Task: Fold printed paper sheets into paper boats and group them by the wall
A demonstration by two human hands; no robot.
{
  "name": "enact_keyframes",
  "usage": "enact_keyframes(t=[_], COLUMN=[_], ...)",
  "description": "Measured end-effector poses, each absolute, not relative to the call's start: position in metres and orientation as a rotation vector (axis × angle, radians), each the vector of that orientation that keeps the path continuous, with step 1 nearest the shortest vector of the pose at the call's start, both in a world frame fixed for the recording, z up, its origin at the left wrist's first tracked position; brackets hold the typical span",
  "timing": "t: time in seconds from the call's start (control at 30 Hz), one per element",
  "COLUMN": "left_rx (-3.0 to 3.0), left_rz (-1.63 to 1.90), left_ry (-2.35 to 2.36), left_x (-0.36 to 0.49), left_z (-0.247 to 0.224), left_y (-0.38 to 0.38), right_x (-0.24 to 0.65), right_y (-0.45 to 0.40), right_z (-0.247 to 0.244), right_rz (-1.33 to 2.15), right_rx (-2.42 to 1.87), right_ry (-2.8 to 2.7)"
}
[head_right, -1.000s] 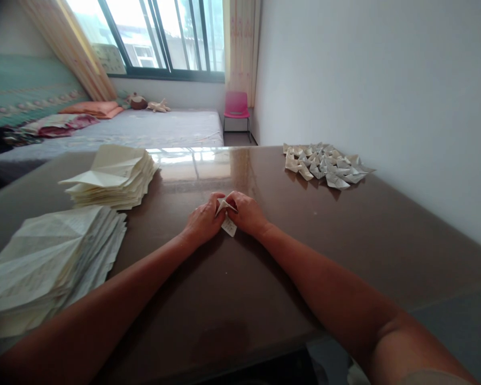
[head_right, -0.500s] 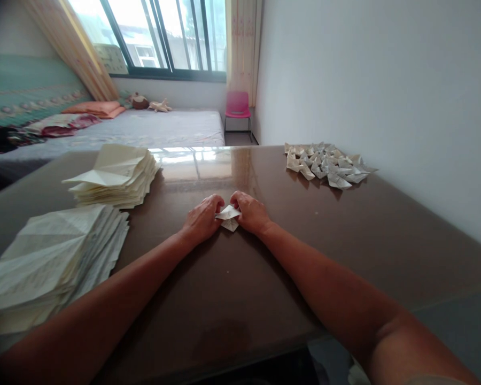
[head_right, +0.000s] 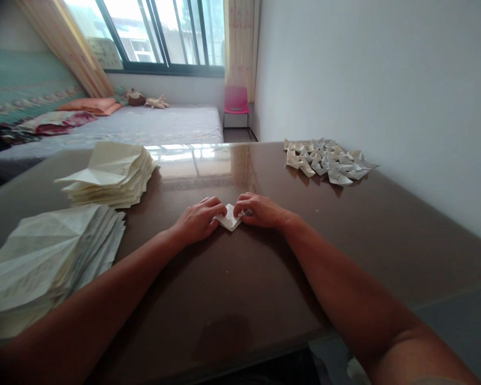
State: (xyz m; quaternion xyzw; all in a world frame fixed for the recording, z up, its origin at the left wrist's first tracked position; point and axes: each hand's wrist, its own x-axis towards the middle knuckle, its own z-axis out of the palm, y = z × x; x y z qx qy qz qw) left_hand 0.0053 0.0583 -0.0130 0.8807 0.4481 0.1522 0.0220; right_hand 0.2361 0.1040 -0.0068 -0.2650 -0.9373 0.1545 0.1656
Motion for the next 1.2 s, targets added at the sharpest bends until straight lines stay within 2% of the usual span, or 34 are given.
enact_keyframes(t=[0.5, 0.73, 0.9, 1.2], left_rx=[2.772, 2.829, 2.835, 2.694], left_rz=[0.392, 0.288, 0.502, 0.045], left_ry=[1.088, 1.19, 1.383, 1.381], left_x=[-0.015, -0.014, 0.012, 0.024], left_z=[-0.006, 0.004, -0.004, -0.027], left_y=[0.072, 0.066, 0.051, 0.044], right_x=[0.249, 0.248, 0.247, 0.25], right_y=[0.116, 0.118, 0.12, 0.121], right_z=[-0.01, -0.013, -0.017, -0.018], right_rz=[0.686, 0.728, 0.751, 0.829], right_rx=[-0.685, -0.643, -0.643, -0.645], right_ry=[-2.684, -2.669, -2.64, -2.627])
